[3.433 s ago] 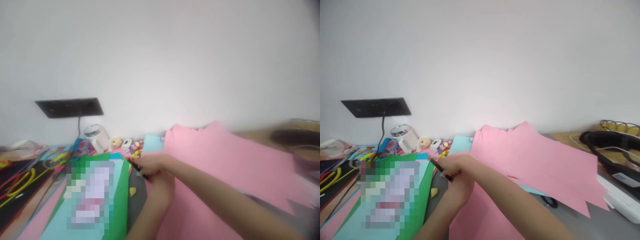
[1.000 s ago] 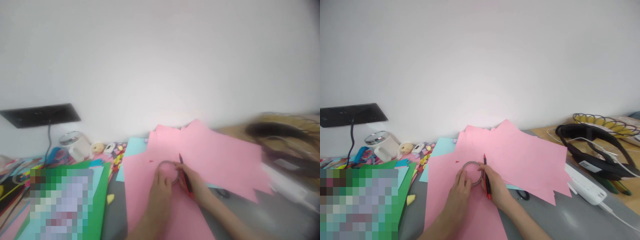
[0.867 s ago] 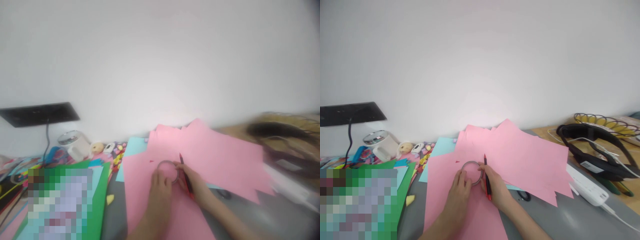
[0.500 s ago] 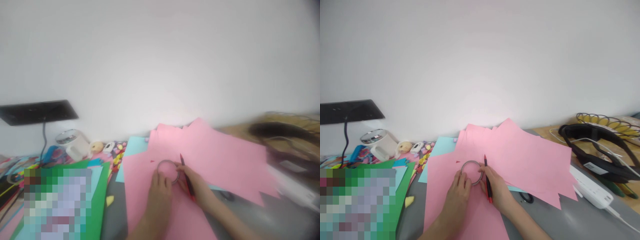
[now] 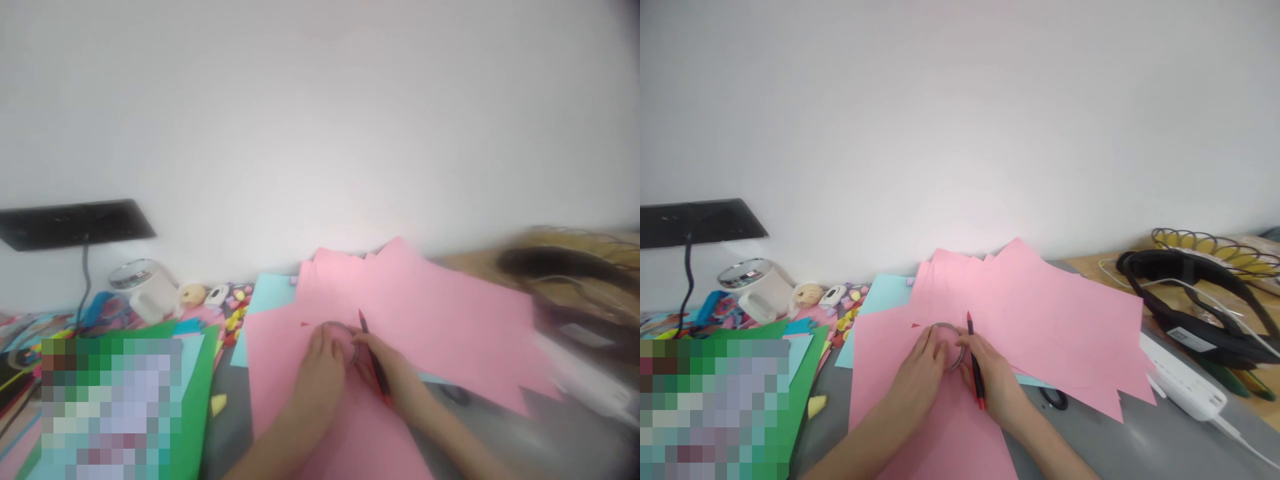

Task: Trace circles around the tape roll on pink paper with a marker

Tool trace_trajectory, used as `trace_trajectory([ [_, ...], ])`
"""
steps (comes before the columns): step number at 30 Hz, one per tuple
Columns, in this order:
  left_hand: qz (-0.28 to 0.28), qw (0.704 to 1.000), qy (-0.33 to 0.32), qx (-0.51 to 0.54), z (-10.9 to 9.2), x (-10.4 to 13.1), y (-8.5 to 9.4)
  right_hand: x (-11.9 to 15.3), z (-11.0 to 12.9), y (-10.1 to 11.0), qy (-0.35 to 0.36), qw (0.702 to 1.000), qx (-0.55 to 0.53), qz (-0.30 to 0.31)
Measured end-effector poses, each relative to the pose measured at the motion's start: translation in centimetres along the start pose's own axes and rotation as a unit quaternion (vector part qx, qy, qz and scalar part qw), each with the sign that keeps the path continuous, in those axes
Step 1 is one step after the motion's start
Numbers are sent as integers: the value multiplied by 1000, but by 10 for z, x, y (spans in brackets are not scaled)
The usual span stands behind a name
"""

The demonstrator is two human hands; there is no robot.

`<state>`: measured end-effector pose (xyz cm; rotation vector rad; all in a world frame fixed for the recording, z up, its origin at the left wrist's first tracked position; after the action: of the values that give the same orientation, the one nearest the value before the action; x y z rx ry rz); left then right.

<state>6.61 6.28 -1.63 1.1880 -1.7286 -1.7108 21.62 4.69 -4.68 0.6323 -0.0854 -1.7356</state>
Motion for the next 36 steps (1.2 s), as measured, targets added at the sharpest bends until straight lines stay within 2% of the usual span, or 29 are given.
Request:
trace_trajectory([
  [5, -5, 1000, -17, 6, -3, -6, 12, -2, 1, 1, -13, 999, -45, -22],
  [10, 41, 999, -16, 3, -9, -12, 26, -6, 13, 12, -44, 994, -51, -86],
  [13, 62, 998, -23, -9, -13, -14, 32, -11, 20, 21, -98, 986, -53, -124],
  [17, 107, 990, -57, -77, -15, -20, 36, -32, 25, 24, -149, 976, -50, -153],
  [20, 110, 986, -76, -99, -15, -23, 37, -55, 23, 17, -172, 967, -61, -181],
  [26, 124, 983, -78, -108, -18, -23, 42, -80, 16, -6, -185, 966, -97, -152],
  [32, 149, 984, -50, -84, -21, -27, 56, -78, 13, -11, -183, 962, -148, -139],
  [36, 154, 985, -35, -74, -19, -28, 55, -75, 13, -13, -176, 959, -174, -139],
])
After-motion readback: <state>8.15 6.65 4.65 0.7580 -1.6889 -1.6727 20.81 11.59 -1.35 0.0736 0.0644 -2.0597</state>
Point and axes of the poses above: each hand's wrist, its own x-axis away from the middle knuckle, its own y-axis out of the back of the hand, z = x × y, the point moved 2 cm from there along -x, towards the middle knuckle, and after that the axes turned 13 degrees about -z, right-handed, at the moved point
